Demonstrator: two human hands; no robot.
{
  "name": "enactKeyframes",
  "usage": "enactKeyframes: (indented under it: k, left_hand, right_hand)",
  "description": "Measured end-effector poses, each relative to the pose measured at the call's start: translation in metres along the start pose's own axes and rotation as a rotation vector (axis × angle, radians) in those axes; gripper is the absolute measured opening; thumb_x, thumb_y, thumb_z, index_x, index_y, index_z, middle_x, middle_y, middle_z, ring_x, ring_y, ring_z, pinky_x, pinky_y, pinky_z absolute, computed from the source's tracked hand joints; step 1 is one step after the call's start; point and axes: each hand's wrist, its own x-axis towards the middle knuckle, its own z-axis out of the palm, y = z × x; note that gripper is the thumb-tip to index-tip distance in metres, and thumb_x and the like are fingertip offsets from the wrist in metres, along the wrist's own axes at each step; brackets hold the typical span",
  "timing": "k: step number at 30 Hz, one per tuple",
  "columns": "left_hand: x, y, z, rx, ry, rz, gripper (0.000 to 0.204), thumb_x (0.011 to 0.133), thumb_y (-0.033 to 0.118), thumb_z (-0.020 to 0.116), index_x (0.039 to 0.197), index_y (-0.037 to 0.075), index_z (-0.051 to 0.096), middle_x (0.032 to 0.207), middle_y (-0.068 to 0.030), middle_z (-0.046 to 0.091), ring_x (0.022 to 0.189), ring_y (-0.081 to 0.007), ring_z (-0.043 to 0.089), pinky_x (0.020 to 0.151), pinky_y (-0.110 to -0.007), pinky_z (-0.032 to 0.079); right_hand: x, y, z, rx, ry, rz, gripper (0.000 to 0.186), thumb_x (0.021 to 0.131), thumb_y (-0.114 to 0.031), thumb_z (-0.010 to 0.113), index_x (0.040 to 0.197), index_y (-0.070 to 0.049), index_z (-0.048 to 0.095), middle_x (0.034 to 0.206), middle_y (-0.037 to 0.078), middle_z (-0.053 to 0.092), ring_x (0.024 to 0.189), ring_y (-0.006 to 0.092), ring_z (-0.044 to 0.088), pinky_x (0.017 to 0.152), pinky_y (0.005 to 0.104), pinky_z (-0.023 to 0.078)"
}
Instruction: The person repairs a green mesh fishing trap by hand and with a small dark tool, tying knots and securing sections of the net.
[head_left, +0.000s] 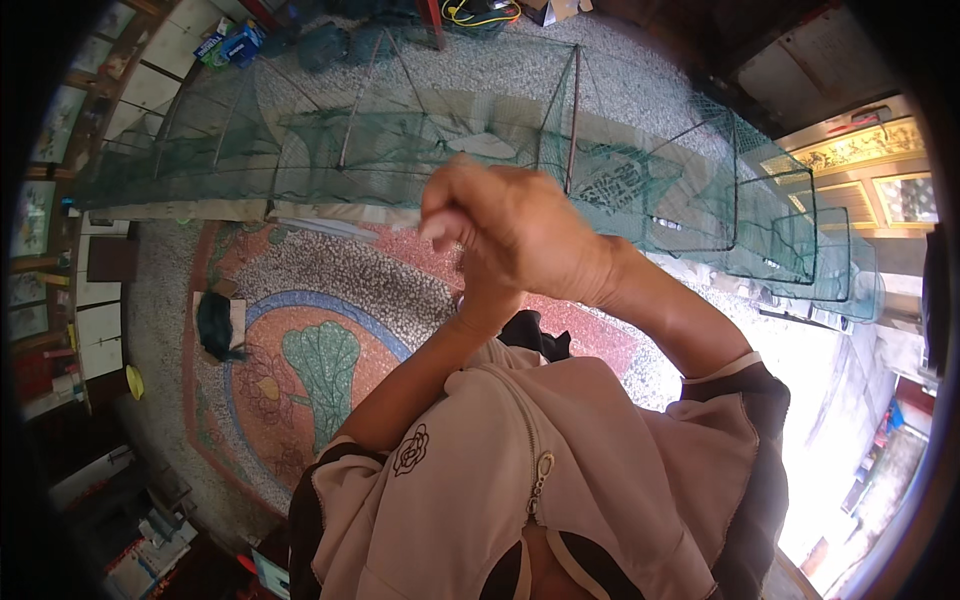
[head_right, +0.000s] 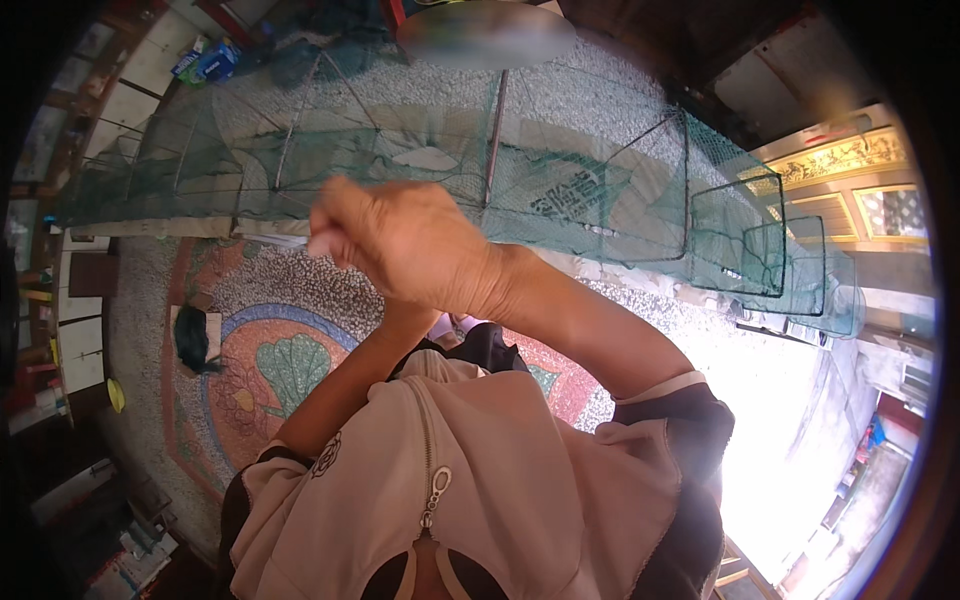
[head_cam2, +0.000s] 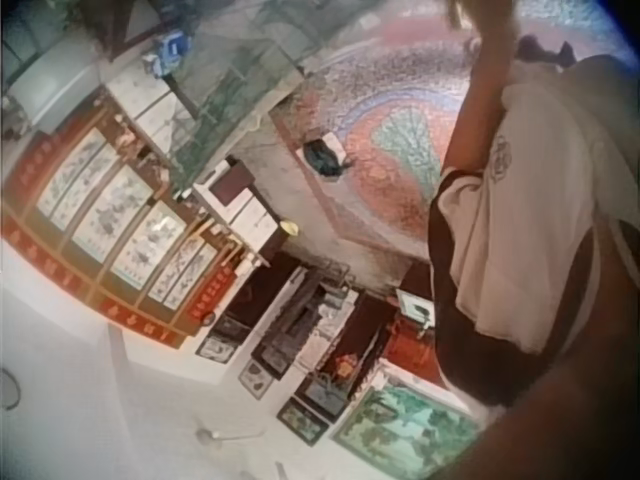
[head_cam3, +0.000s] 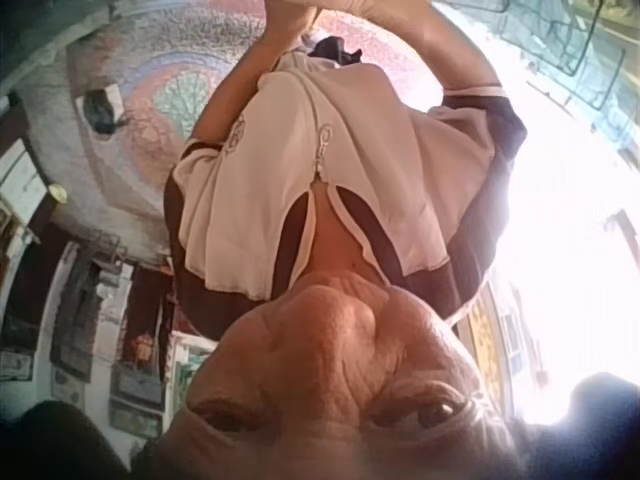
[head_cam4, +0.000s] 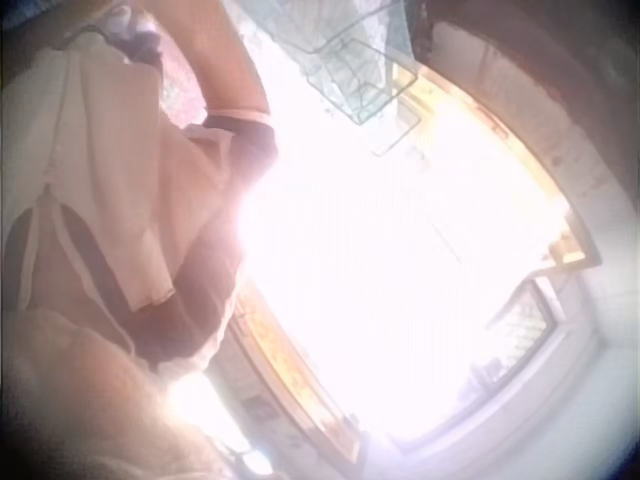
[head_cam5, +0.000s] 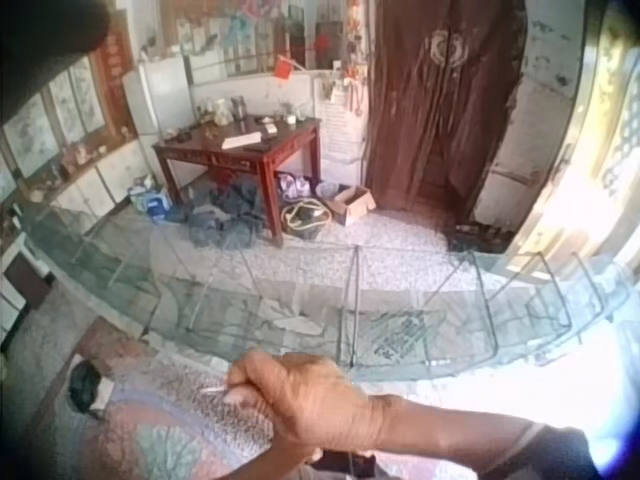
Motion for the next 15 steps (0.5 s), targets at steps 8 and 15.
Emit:
enactKeyframes:
  k: [8,15]
  left_hand:
    - [0.04,0.038,0.005,0.12,0.022,0.318,0.051,0.078,-0.007,0.064,0.124,0.0,0.043,0.115,-0.0157,0.051,0.099,-0.0263,0.056,0.085,-0.034,0.046]
    - [0.042,0.026,0.016,-0.037,-0.117,0.173,0.061,0.081,-0.001,0.064,0.134,0.003,0.034,0.125,-0.0171,0.05,0.115,-0.0269,0.053,0.098,-0.038,0.041]
  right_hand:
    - [0.022,-0.04,-0.093,0.497,0.297,-0.32,0.013,0.099,-0.01,0.043,0.106,-0.002,0.051,0.08,0.012,0.059,0.064,0.0133,0.059,0.058,0.0235,0.051]
    - [0.021,-0.087,-0.149,0.678,0.277,-0.426,0.011,0.096,-0.009,0.048,0.101,-0.001,0.054,0.078,0.007,0.058,0.066,0.0104,0.057,0.059,0.0217,0.049]
